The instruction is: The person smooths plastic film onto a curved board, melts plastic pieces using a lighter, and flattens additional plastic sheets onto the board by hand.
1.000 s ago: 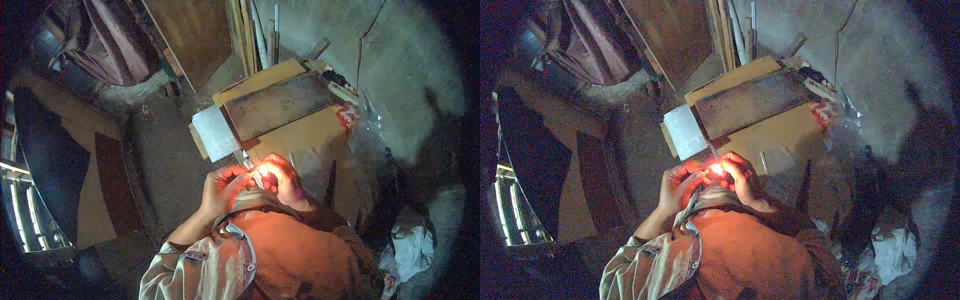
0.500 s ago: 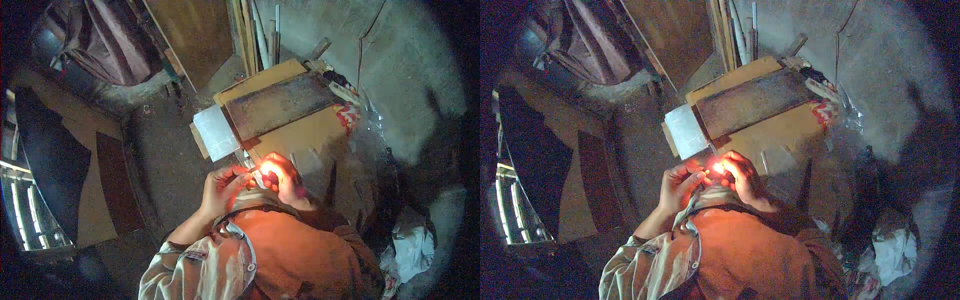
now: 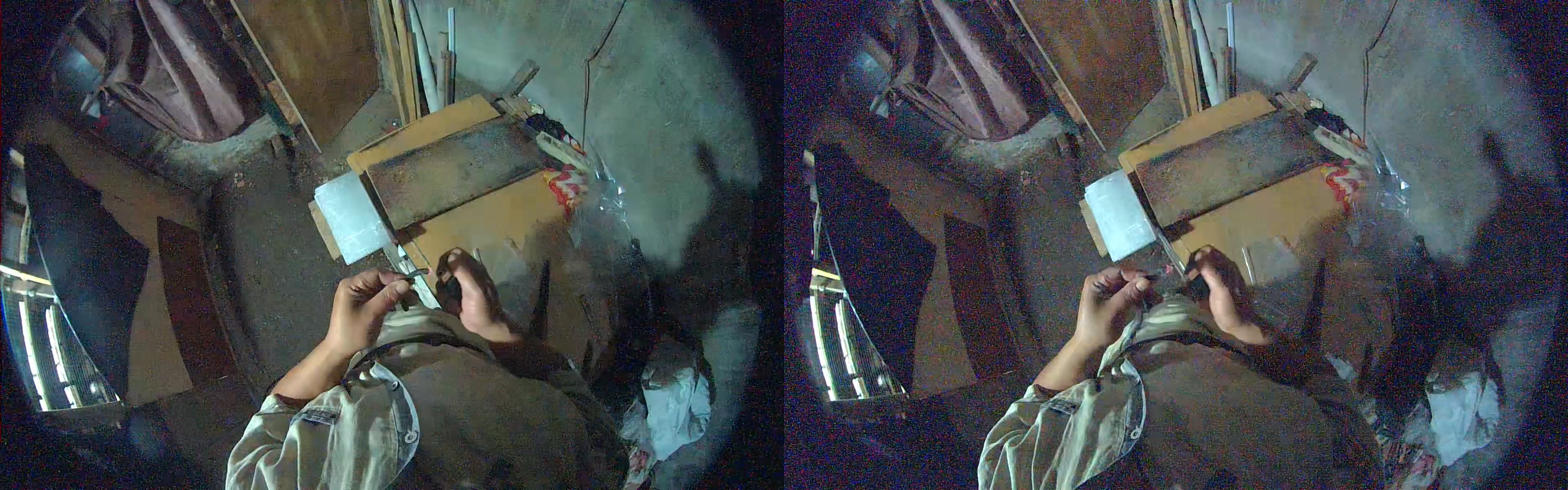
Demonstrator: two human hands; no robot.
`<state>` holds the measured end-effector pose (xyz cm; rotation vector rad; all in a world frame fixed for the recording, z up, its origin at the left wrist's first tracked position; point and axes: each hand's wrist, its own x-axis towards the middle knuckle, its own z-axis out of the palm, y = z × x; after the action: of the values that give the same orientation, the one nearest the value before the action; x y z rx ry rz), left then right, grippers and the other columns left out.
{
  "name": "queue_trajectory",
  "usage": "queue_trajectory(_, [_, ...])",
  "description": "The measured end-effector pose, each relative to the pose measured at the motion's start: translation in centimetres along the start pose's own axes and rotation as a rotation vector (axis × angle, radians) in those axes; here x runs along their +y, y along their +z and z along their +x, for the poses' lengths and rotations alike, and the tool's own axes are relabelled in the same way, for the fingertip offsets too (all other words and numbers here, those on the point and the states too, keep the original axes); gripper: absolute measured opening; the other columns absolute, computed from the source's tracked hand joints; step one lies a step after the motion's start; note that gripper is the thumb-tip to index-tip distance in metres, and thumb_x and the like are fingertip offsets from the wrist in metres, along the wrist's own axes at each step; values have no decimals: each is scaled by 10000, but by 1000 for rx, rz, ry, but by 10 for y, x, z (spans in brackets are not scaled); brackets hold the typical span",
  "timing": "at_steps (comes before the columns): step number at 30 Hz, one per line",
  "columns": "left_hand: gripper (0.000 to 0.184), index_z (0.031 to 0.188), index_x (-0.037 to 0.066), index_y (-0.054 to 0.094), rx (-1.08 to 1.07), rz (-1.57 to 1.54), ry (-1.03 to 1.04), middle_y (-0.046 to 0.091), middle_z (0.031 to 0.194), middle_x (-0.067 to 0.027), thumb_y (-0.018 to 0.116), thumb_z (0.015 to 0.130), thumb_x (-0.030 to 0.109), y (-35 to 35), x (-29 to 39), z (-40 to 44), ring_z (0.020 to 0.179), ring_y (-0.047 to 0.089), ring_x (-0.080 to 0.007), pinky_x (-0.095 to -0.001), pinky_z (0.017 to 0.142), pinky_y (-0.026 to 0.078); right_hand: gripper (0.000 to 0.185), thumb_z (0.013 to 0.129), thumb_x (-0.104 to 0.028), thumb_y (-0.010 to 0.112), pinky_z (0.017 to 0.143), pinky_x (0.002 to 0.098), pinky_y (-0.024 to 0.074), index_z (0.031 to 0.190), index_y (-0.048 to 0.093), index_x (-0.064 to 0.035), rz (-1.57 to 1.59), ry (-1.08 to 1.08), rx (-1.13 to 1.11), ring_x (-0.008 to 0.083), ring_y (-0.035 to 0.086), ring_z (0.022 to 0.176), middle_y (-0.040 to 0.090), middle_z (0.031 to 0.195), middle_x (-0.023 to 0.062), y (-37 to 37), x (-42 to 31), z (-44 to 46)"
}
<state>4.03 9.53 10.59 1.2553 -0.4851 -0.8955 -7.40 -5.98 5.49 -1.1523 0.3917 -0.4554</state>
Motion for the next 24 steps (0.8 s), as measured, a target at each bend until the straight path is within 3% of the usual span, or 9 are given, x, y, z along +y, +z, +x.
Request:
queue_trajectory(2, [94, 890, 20, 652, 9, -24, -12, 669, 785, -47, 626, 879, 109, -2, 1, 1, 712, 598, -101, -243, 641, 460, 284, 946, -336, 477, 708, 272, 419, 911, 562, -67, 2, 54, 256, 128, 531, 742, 547, 792, 17, 0, -14, -8])
queue_trajectory(4, [115, 889, 14, 649, 3, -36, -16, 669, 783, -50, 621, 884, 126, -5, 3, 2, 700, 594, -99, -244, 632, 460, 302, 945, -371, 488, 684, 274, 426, 953, 561, -78, -41, 55, 283, 121, 529, 723, 555, 803, 7, -31, -8, -14])
queue_trajectory(6, [137, 889, 9, 645, -1, -51, -21, 670, 780, -53, 617, 889, 143, -7, 2, 3, 687, 589, -97, -244, 623, 459, 265, 878, -315, 594, 576, 249, 427, 1016, 565, -91, -147, 163, 555, 103, 532, 690, 575, 845, 8, -67, -9, -24])
queue_trajectory(10, [182, 911, 4, 633, -8, -171, -90, 670, 780, -66, 601, 901, 183, -13, -6, 9, 676, 587, -99, -244, 617, 461, 312, 860, -244, 608, 573, 260, 454, 1131, 545, -103, -365, 0, 750, 143, 587, 692, 606, 853, 35, -172, -2, -51])
queue_trajectory(11, [153, 902, 7, 621, -8, -218, -120, 661, 779, -85, 602, 895, 159, -15, -8, 10, 706, 612, -150, -289, 662, 488, 312, 860, -244, 608, 573, 260, 454, 1131, 545, -103, -368, 1, 747, 143, 587, 692, 606, 853, 35, -198, -7, -74])
queue_trajectory(12, [125, 893, 11, 610, -7, -265, -150, 652, 778, -103, 603, 890, 135, -16, -9, 12, 736, 637, -200, -334, 707, 516, 354, 853, -241, 608, 651, 300, 467, 1173, 534, -111, -672, 44, 795, 186, 584, 801, 594, 943, 73, -224, -12, -106])
queue_trajectory(15, [117, 902, 16, 610, -56, -353, -144, 653, 771, -114, 585, 898, 130, -16, -10, 15, 741, 640, -218, -346, 724, 518, 343, 857, -238, 603, 657, 299, 467, 1166, 538, -105, -910, 221, 956, 182, 584, 803, 595, 941, 72, -292, -10, -172])
queue_trajectory(19, [126, 905, 19, 606, -97, -442, -146, 657, 771, -121, 572, 906, 139, -14, -13, 18, 745, 641, -228, -362, 740, 515, 329, 862, -234, 595, 664, 297, 466, 1157, 543, -97, -1063, 532, 1083, 177, 584, 806, 597, 939, 70, -342, 21, -232])
queue_trajectory(24, [248, 987, -22, 586, -150, -423, -185, 659, 797, -102, 528, 944, 215, -8, -4, 21, 744, 616, -167, -299, 735, 464, 313, 869, -229, 586, 674, 296, 465, 1145, 550, -86, -1096, 789, 1082, 171, 584, 810, 599, 936, 68, -359, 63, -262])
